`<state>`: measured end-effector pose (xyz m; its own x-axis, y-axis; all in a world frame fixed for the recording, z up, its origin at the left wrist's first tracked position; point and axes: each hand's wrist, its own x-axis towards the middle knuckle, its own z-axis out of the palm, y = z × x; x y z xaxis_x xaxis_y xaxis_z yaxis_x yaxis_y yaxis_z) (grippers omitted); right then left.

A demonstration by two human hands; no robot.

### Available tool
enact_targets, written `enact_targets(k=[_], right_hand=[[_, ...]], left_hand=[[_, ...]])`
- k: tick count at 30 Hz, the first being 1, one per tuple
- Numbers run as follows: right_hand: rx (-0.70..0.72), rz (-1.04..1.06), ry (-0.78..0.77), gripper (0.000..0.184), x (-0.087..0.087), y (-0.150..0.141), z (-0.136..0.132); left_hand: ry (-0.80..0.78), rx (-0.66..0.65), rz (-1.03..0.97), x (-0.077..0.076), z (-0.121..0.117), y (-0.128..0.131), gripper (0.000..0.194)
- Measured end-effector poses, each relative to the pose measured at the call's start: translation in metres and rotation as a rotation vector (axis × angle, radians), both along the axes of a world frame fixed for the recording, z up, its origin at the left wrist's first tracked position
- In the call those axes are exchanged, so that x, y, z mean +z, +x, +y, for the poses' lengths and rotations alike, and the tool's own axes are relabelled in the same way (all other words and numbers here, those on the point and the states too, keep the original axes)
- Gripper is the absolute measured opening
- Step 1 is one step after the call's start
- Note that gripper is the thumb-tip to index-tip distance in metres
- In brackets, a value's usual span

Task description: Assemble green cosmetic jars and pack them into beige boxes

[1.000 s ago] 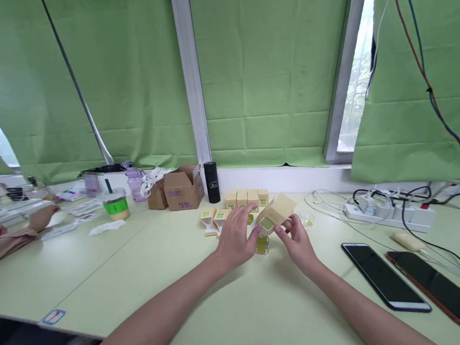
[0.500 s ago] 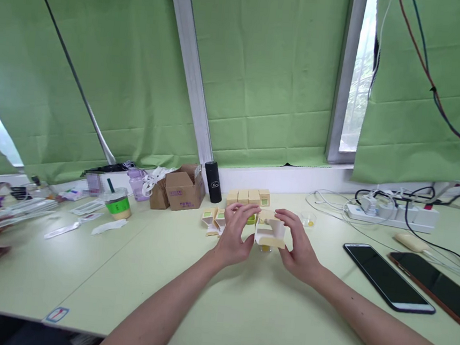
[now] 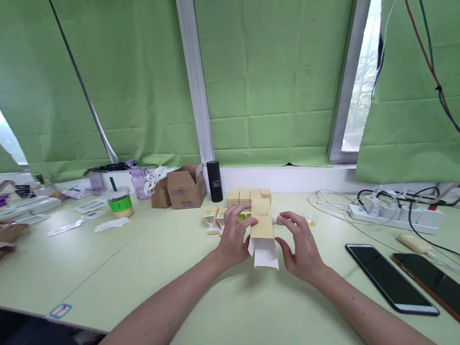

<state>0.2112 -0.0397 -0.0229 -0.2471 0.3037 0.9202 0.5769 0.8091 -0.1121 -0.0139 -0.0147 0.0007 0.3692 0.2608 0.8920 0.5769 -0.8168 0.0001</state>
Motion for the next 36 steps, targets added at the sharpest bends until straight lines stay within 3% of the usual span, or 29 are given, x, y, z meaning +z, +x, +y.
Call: enact_targets(k=[3,9,14,22,28,36], right_hand=[[-0.018,0.022,0.001,0.068,0.001,0.001,0.002],[-0.038,0.042,-0.017,0.064,0.001,0.002,0.003],[-0.042,0.069,-0.050,0.062,0.000,0.002,0.004],[-0.046,0.092,-0.099,0.056,-0.004,0.002,0.006],[0.001,0.100,-0.141,0.053,0.000,-0.001,0.002],[0.131,0.114,-0.205,0.055,0.000,-0.007,-0.002]], left_hand=[[0.028,-0.096,-0.021,0.001,0.001,0.000,0.047],[-0.153,-0.305,-0.115,0.008,-0.005,0.002,0.067],[-0.347,-0.341,-0.316,0.008,-0.004,0.004,0.047],[-0.704,-0.619,-0.615,0.002,0.004,0.010,0.049],[-0.786,-0.631,-0.731,0.007,0.000,0.013,0.067],[-0.858,-0.614,-0.717,0.005,0.000,0.015,0.062]])
